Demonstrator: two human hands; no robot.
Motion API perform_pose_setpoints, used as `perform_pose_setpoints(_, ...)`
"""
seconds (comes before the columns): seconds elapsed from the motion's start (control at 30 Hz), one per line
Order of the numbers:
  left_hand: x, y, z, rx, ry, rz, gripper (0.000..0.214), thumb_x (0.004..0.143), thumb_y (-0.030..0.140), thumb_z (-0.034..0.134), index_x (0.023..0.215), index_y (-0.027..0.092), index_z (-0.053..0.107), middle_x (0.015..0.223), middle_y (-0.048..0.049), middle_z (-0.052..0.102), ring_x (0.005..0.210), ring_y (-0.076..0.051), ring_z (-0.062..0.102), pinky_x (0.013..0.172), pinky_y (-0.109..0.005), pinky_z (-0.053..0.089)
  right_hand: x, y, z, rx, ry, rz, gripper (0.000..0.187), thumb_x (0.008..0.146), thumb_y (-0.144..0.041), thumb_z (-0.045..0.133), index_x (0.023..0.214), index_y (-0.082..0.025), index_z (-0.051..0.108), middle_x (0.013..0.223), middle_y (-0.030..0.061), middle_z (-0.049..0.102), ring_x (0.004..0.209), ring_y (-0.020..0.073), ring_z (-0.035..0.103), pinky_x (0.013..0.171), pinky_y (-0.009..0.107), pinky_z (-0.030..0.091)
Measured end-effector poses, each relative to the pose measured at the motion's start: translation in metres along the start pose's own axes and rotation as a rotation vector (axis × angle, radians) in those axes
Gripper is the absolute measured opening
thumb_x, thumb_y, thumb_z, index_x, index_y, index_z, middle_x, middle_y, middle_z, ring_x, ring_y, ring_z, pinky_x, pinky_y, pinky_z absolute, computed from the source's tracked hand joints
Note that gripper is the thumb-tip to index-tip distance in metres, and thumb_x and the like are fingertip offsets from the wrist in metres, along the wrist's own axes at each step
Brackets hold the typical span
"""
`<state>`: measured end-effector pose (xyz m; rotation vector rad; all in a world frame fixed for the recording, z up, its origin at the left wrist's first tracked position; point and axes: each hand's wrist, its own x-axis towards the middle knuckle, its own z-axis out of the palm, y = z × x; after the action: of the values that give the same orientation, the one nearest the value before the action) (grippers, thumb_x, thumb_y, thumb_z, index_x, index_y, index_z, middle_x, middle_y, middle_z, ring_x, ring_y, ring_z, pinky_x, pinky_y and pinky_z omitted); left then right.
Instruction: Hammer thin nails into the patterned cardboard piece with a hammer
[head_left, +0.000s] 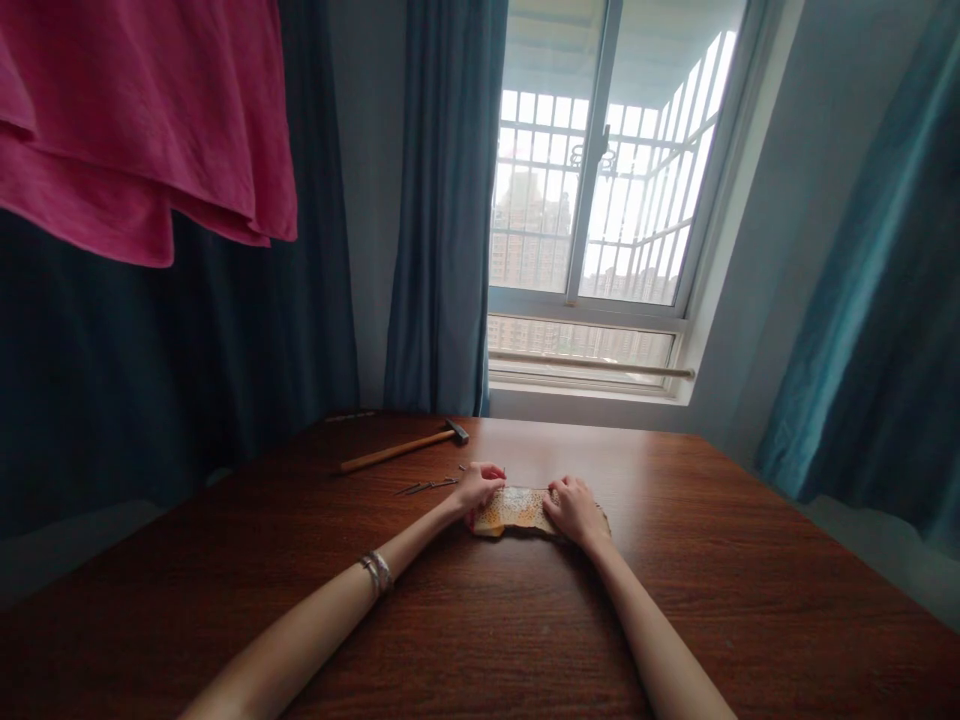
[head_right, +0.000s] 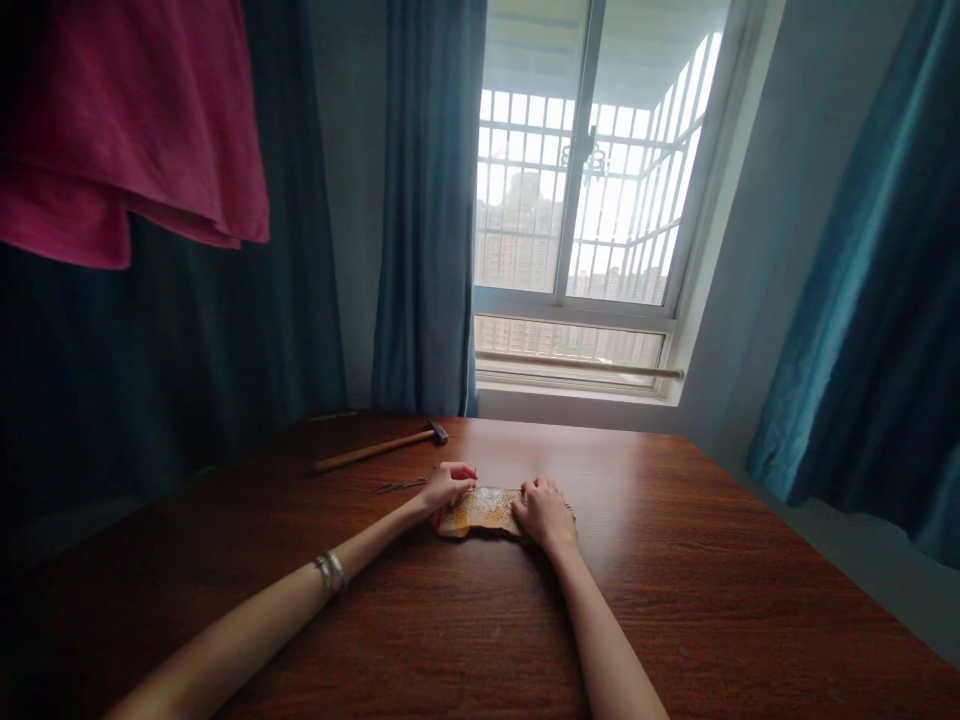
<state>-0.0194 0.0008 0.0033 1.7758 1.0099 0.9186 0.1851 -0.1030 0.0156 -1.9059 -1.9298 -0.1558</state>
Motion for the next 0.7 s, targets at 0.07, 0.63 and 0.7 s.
perform_pose_setpoints(0.07, -0.003, -0.001, -0.001, 0.021, -0.003, 0.008, 0.025, 0.066, 0.029, 0.059, 0.082, 0.01, 0.063, 0.057, 0.0006, 0.057, 0.038, -0.006, 0.039, 0.037, -0.018, 0.027, 0.0, 0.0, -0.001, 0.004, -0.001, 0.002, 0.034, 0.083, -0.04, 0.039, 0.098, -0.02, 0.062, 0.096, 0.011, 0.058, 0.096, 0.0212, 0.048, 0.084, 0.031, 0.031)
perform_pose_setpoints(0.63, -0.012, 0.0, -0.001, 0.235, -0.026, 0.177, 0.028, 0.066, 0.032, 0.056, 0.079, 0.011, 0.069, 0.07, -0.0047, 0.065, 0.065, -0.014, 0.055, 0.058, -0.022, 0.039, 0.001, -0.007, -0.015, 0.107, 0.056, 0.051, 0.027, 0.079, -0.03, 0.046, 0.095, -0.017, 0.063, 0.093, 0.0108, 0.059, 0.095, 0.0226, 0.05, 0.085, 0.031, 0.034)
perform_pose_setpoints(0.7, -0.012, 0.0, -0.001, 0.247, -0.023, 0.181, 0.026, 0.067, 0.031, 0.055, 0.078, 0.012, 0.069, 0.071, -0.0045, 0.065, 0.066, -0.014, 0.055, 0.06, -0.022, 0.04, 0.006, -0.021, -0.023, 0.138, 0.103, 0.047, 0.03, 0.081, -0.025, 0.041, 0.102, -0.015, 0.06, 0.098, 0.012, 0.058, 0.098, 0.0226, 0.05, 0.086, 0.03, 0.033)
